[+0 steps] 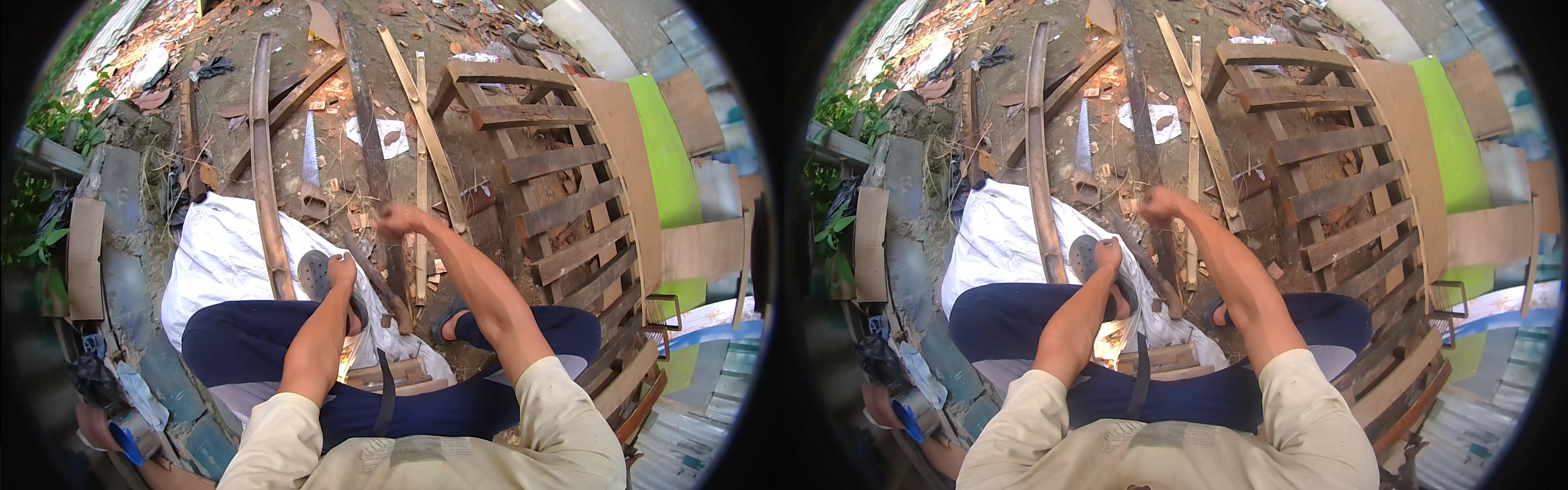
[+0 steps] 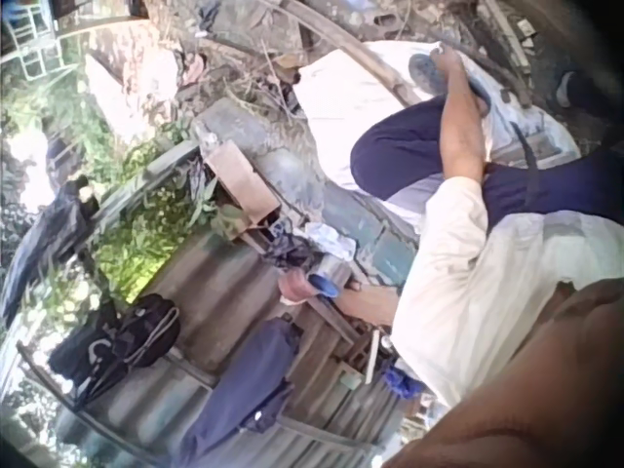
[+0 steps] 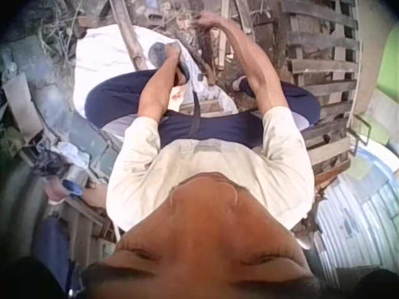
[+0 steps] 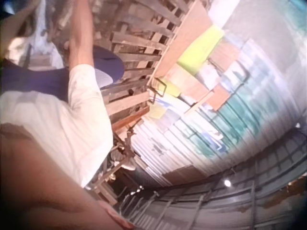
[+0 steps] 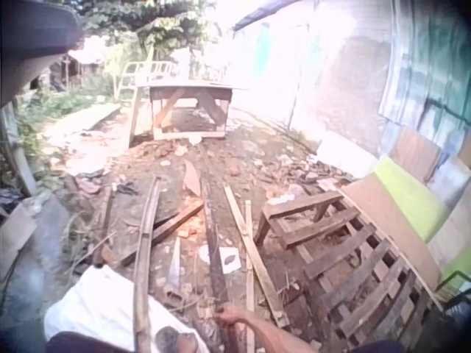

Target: The person sits on the ground and uses a machete to shave and shape a thin wooden stick. They repeatedly test the stick's flexibility and fit it into a wooden pallet frame, then continue shaving the wood.

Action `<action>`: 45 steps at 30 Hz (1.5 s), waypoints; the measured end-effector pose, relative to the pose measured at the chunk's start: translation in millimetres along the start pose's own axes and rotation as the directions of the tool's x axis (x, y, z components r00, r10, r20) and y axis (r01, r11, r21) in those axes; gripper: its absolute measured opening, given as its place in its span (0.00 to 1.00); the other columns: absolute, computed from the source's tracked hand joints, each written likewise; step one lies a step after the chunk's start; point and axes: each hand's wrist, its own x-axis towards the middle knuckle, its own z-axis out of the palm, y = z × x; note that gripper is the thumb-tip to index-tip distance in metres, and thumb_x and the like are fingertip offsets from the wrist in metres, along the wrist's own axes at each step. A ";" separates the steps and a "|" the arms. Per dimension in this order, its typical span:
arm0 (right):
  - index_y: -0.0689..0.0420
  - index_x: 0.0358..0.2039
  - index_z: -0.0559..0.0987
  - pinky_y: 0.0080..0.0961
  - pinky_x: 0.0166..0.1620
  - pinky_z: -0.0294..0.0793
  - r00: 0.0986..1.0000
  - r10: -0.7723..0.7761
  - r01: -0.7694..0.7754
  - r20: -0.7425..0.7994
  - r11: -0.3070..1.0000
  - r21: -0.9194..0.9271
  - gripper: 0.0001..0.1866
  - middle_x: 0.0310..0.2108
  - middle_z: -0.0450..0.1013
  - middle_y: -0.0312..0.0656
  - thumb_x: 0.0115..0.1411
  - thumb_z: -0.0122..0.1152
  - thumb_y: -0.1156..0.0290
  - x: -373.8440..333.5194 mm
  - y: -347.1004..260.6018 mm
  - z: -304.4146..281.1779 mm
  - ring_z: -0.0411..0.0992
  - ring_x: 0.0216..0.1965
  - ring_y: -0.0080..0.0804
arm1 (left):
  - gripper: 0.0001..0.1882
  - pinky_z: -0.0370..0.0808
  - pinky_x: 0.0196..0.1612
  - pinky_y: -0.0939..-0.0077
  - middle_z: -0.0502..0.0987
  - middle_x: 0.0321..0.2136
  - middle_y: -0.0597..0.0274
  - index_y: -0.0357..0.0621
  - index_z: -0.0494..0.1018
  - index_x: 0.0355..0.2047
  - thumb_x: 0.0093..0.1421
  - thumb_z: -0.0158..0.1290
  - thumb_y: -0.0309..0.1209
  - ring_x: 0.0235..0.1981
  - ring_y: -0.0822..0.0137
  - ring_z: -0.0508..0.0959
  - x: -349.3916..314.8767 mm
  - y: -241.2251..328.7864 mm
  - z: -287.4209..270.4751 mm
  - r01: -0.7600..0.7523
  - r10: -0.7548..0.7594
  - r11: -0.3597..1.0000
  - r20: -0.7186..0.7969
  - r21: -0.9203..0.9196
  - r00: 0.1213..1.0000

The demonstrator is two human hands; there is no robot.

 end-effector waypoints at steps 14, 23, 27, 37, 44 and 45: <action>0.56 0.68 0.55 0.47 0.61 0.67 0.539 0.733 -0.693 -0.416 0.666 0.276 0.47 0.64 0.63 0.54 0.55 0.66 0.51 -62.4 164.8 62.1 0.63 0.64 0.52 | 0.22 0.74 0.49 0.63 0.82 0.38 0.48 0.37 0.75 0.47 0.62 0.53 0.43 0.44 0.50 0.81 -20.1 -13.2 0.7 -0.251 0.249 0.968 0.079 0.021 0.965; 0.53 0.70 0.51 0.53 0.59 0.68 0.599 0.759 -0.656 -0.257 0.648 0.385 0.55 0.64 0.60 0.56 0.49 0.74 0.50 -53.0 204.3 60.4 0.59 0.65 0.56 | 0.21 0.76 0.44 0.62 0.82 0.35 0.48 0.39 0.76 0.46 0.61 0.54 0.43 0.39 0.49 0.82 -50.3 -6.9 38.6 -0.326 0.304 0.944 0.264 0.044 0.916; 0.53 0.65 0.60 0.54 0.58 0.70 0.559 0.747 -0.658 -0.360 0.663 0.357 0.51 0.65 0.57 0.56 0.47 0.74 0.45 -36.9 225.3 69.8 0.57 0.65 0.56 | 0.19 0.77 0.42 0.61 0.82 0.31 0.47 0.36 0.77 0.43 0.59 0.57 0.39 0.36 0.49 0.82 -50.2 9.4 89.9 -0.548 0.499 0.834 0.337 0.064 0.798; 0.66 0.67 0.55 0.42 0.60 0.68 0.912 0.394 -0.278 -0.110 0.794 0.541 0.53 0.57 0.69 0.64 0.50 0.67 0.47 -72.3 210.6 62.6 0.68 0.59 0.59 | 0.36 0.74 0.54 0.55 0.74 0.50 0.36 0.31 0.66 0.55 0.59 0.57 0.51 0.53 0.42 0.76 -68.1 57.5 175.3 -0.296 0.037 0.786 0.437 0.543 0.899; 0.71 0.65 0.60 0.41 0.64 0.62 0.880 0.456 -0.316 -0.134 0.771 0.553 0.56 0.62 0.63 0.66 0.52 0.62 0.36 -99.6 145.3 26.0 0.63 0.64 0.54 | 0.43 0.77 0.51 0.59 0.78 0.48 0.43 0.33 0.59 0.63 0.58 0.60 0.50 0.49 0.48 0.80 -59.0 56.6 176.9 -0.343 0.057 0.725 0.445 0.597 0.894; 0.71 0.65 0.60 0.41 0.64 0.63 0.880 0.452 -0.319 -0.146 0.790 0.523 0.56 0.61 0.63 0.66 0.51 0.62 0.35 -102.3 143.9 21.8 0.63 0.64 0.54 | 0.42 0.77 0.51 0.59 0.79 0.47 0.43 0.34 0.61 0.62 0.58 0.60 0.51 0.49 0.48 0.79 -53.6 52.6 176.8 -0.368 0.057 0.724 0.481 0.583 0.875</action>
